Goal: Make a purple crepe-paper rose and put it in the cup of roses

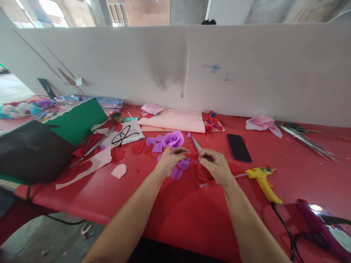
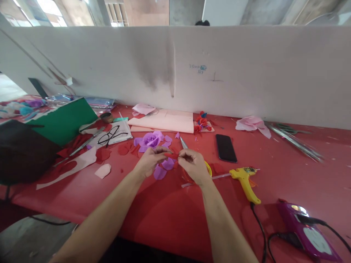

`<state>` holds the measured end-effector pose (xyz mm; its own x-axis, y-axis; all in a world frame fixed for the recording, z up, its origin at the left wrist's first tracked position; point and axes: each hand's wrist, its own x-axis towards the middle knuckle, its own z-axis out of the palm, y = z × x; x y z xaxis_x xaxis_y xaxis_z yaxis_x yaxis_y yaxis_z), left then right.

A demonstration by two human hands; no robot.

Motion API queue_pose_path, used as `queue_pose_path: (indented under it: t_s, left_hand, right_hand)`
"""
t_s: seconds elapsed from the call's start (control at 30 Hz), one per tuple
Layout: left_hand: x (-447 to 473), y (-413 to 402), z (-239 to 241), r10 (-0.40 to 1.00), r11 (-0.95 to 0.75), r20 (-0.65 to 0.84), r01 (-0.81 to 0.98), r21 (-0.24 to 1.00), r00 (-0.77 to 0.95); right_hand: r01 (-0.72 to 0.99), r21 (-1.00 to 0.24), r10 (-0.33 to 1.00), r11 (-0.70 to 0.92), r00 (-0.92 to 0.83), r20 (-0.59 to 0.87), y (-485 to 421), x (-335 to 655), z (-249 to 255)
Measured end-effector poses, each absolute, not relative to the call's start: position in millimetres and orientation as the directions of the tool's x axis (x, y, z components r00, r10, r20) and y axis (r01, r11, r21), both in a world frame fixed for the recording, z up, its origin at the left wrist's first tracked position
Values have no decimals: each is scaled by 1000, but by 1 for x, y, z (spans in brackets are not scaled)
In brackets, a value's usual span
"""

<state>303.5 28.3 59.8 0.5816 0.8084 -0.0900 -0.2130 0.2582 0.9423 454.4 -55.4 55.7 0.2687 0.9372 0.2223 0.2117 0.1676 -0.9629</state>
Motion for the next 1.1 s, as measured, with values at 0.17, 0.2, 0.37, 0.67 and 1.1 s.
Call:
queue_pose_path:
  t_s: [0.17,0.2,0.37,0.67,1.1]
  left_hand:
    - [307,24,60,850,350,-129,-364,863,511]
    - [308,23,60,852,367,-142,-383,848,503]
    - [315,16,57,852,401,-175,-399,825,493]
    - [315,19,56,877,338,-162,-343,876,452]
    - [308,19,62,891,219,-66,-298,929,449]
  right_hand:
    - [132,-973,881,189,415,227,-53,449,51]
    - [114,-974,870,195,440,225,-53,448,51]
    - [94,-974,857,208,463,228,-52,441,53]
    - [117,-985,900,123,405,161,-53,436,53]
    - [20,-999,940,-34,341,-25,-53,439,56]
